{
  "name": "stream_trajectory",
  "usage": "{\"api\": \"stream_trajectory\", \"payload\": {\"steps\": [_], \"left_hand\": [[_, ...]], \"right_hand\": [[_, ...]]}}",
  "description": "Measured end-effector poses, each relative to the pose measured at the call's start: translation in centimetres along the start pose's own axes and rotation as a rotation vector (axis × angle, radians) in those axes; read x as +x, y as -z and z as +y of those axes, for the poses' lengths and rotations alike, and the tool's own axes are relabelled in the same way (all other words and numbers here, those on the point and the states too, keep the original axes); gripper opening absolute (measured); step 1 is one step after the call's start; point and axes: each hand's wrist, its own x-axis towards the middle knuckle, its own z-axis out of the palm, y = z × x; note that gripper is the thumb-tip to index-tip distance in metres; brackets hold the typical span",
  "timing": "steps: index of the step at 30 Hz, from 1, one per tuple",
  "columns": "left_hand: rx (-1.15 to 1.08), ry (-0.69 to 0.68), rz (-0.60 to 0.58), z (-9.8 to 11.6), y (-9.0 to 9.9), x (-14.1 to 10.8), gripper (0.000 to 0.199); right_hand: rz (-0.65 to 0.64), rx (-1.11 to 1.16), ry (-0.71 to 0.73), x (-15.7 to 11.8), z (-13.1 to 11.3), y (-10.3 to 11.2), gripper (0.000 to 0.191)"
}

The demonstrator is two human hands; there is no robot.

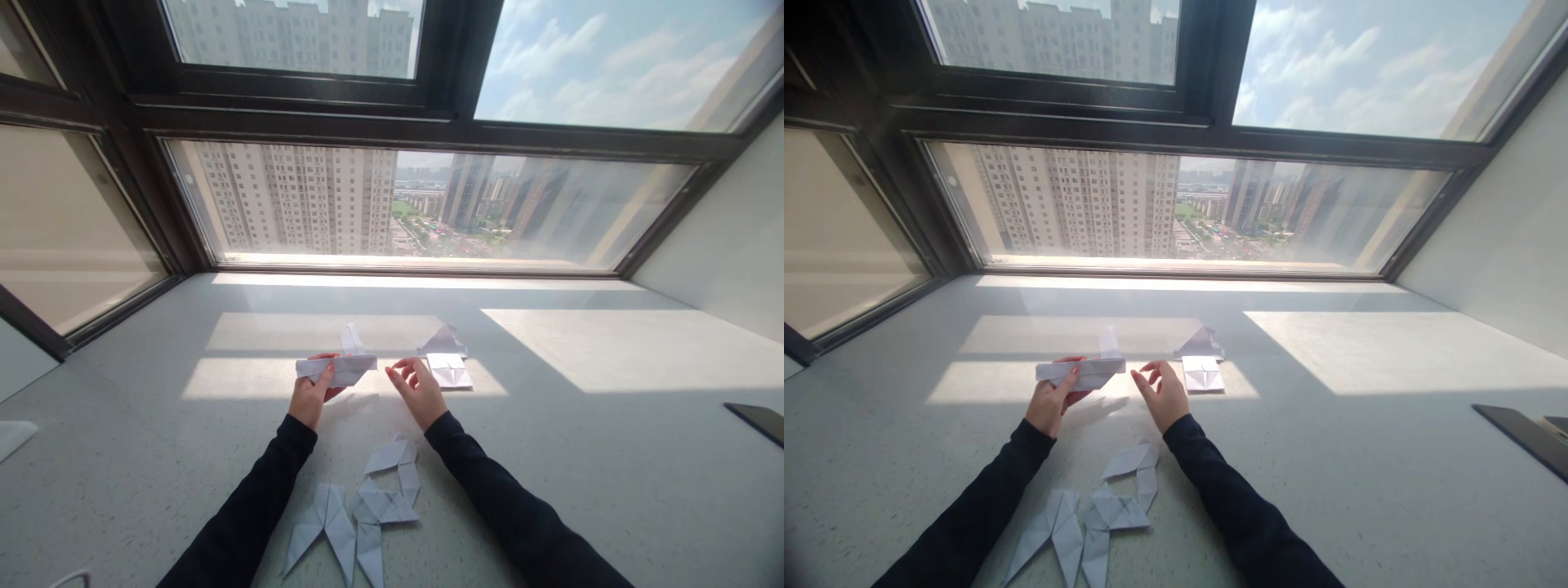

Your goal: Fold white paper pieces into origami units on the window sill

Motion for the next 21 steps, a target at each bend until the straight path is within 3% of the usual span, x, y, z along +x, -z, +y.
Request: {"api": "stream_trajectory", "payload": {"steps": [4, 8, 11, 16, 21], "left_hand": [[-0.065, -0.104, 0.169, 0.2, 1.8, 1.5, 0.037], [-0.104, -0.161, 0.23, 0.4, 2.9, 2.0, 0.03], [-0.119, -0.189, 0.247, 0.6, 3.5, 2.2, 0.024], [-0.153, -0.102, 0.226, 0.9, 3.5, 2.3, 0.02], [-0.155, 0.127, 0.026, 0.9, 2.1, 1.3, 0.018]], "right_hand": [[-0.011, -0.325, 0.042, 3.2, -0.1, -2.3, 0.025], [-0.002, -0.311, 0.006, 5.5, -0.6, -5.4, 0.025], [0.001, -0.229, -0.008, 5.9, -0.7, -6.1, 0.021], [-0.005, 0.006, -0.044, 3.9, 0.2, -2.8, 0.021], [-0.028, 0.301, -0.039, 0.6, 0.9, 2.0, 0.029]]}}
